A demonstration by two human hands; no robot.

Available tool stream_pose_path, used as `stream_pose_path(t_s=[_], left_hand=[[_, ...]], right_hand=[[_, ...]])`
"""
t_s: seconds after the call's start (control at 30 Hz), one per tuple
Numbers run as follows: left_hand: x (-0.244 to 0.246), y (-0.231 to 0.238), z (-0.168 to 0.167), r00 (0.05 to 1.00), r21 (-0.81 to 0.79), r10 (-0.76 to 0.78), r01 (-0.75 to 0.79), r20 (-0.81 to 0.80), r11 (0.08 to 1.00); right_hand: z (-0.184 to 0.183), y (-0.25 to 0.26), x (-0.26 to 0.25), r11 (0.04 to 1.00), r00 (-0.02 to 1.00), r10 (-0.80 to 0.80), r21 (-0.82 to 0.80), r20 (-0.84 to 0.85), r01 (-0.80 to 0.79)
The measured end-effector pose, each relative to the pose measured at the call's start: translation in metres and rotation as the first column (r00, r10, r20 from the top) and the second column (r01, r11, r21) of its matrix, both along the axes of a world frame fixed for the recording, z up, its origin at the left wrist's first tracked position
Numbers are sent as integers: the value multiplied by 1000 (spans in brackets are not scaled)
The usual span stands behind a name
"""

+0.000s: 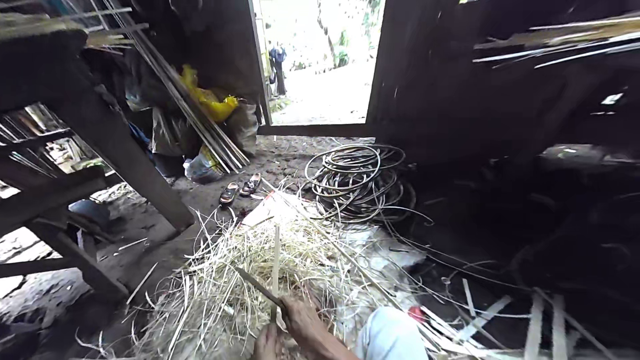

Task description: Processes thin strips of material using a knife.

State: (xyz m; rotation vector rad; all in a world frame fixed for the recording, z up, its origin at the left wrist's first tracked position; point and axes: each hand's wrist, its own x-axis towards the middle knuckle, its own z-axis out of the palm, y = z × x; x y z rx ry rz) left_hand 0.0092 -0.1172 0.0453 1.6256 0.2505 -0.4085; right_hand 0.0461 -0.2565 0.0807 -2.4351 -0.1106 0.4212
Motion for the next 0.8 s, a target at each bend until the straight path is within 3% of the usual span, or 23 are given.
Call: stream_pose_path(t_s=[0.17, 0.4, 0.47, 0.67, 0.8], left_hand=[[1, -2, 18, 999, 80, 34, -31, -32, 996], [-5, 12, 35, 1000, 154, 28, -28, 3, 988], [-10, 17, 39, 1000, 152, 22, -19, -17, 988], [-68, 31, 40, 991, 134, -37, 54, -127, 990], [-136, 63, 37, 972, 172, -64, 104, -224, 980]], right_hand=[[1, 10, -13, 972, 994, 106, -210, -12, -106], [-10, 17, 2, 969, 951, 163, -223, 262, -105], [-8, 14, 11, 973, 951, 144, -215, 272, -86], [-23, -41, 82, 957, 967, -107, -238, 232, 163], [-26, -110, 119, 893, 896, -444, -87, 5, 442]])
